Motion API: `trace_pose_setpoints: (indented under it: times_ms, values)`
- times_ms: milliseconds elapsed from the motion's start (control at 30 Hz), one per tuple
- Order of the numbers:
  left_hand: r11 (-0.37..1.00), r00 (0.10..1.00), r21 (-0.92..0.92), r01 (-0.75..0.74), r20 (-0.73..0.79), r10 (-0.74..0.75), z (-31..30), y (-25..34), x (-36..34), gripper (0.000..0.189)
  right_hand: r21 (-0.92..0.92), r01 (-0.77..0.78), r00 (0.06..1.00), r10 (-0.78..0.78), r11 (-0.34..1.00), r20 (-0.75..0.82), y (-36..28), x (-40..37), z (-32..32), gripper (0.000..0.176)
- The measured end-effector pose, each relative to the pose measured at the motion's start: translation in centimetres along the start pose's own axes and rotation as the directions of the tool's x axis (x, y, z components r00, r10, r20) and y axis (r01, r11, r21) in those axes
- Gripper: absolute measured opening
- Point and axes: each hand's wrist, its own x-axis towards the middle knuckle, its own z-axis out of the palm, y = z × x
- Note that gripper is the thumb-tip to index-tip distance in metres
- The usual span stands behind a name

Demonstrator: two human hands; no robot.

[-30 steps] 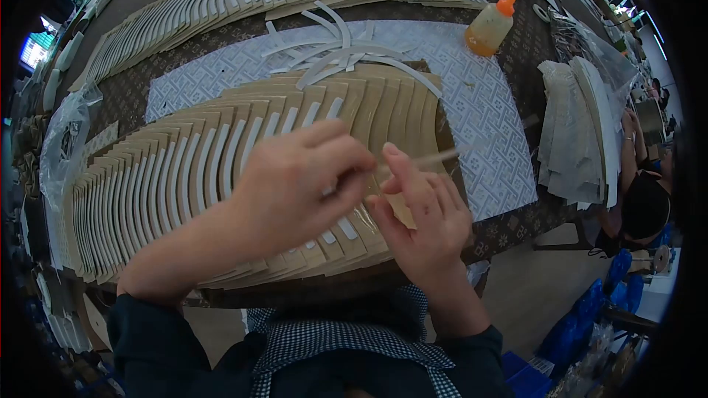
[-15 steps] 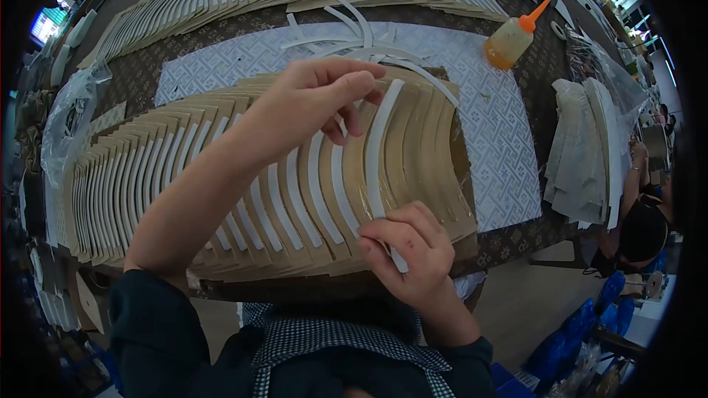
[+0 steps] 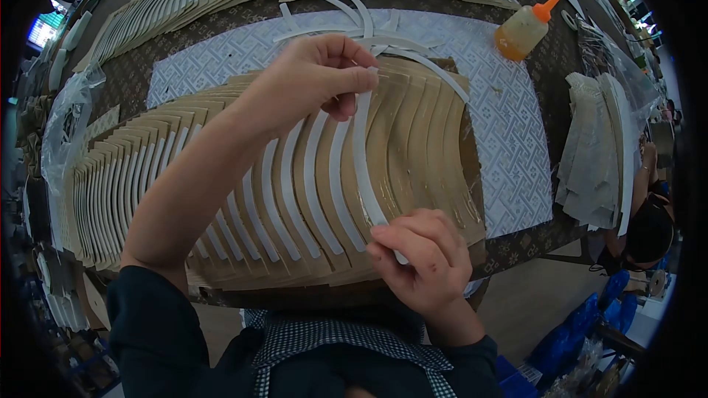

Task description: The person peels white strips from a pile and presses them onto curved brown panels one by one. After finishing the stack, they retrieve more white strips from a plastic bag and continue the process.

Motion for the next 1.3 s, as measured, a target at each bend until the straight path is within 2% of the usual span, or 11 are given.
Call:
trace_pose_setpoints:
  times_ms: [100, 300, 400, 500, 600, 1100, 1200, 1300]
  values:
    - [0.997, 0.998, 0.057, 0.056, 0.020, -0.057, 0.2, 0.0, 0.8, 0.017, 0.003, 0.019, 1.000, -0.019, 1.000, -0.014, 0.7, -0.2, 0.7, 0.029]
    - [0.989, 0.998, 0.139, 0.047, 0.036, -0.053, 0.5, 0.4, 1.3, 0.015, -0.010, -0.013, 1.000, 0.013, 1.000, 0.020, 0.7, -0.4, 0.7, 0.030]
    - [0.966, 0.994, 0.255, 0.048, 0.079, -0.070, 0.0, 0.4, 1.7, 0.014, -0.001, -0.013, 0.999, 0.013, 1.000, 0.036, 0.6, -0.3, 0.8, 0.031]
    - [0.868, 0.994, 0.484, -0.107, 0.045, 0.097, 0.2, -0.8, 2.3, 0.013, 0.006, -0.007, 0.999, 0.006, 1.000, 0.036, 0.5, -0.3, 1.1, 0.032]
    - [0.830, 0.987, 0.536, -0.156, 0.055, 0.150, 0.4, -1.4, 2.4, 0.012, -0.006, -0.001, 0.999, 0.001, 1.000, 0.037, 0.6, -0.3, 1.1, 0.032]
    - [0.677, 0.959, 0.702, -0.222, 0.032, 0.282, 1.3, -2.2, 2.4, 0.016, -0.100, -0.072, 0.996, 0.077, 0.992, 0.050, 0.1, -1.1, -0.1, 0.028]
    - [0.600, 0.946, 0.765, -0.234, 0.036, 0.323, 1.5, -2.4, 2.0, 0.015, -0.156, -0.083, 0.991, 0.097, 0.984, 0.087, -0.4, -1.1, -0.3, 0.025]
    - [0.486, 0.905, 0.833, -0.263, 0.037, 0.425, 2.1, -2.3, 1.2, 0.017, -0.224, -0.091, 0.986, 0.120, 0.970, 0.119, -0.8, -1.2, -0.6, 0.023]
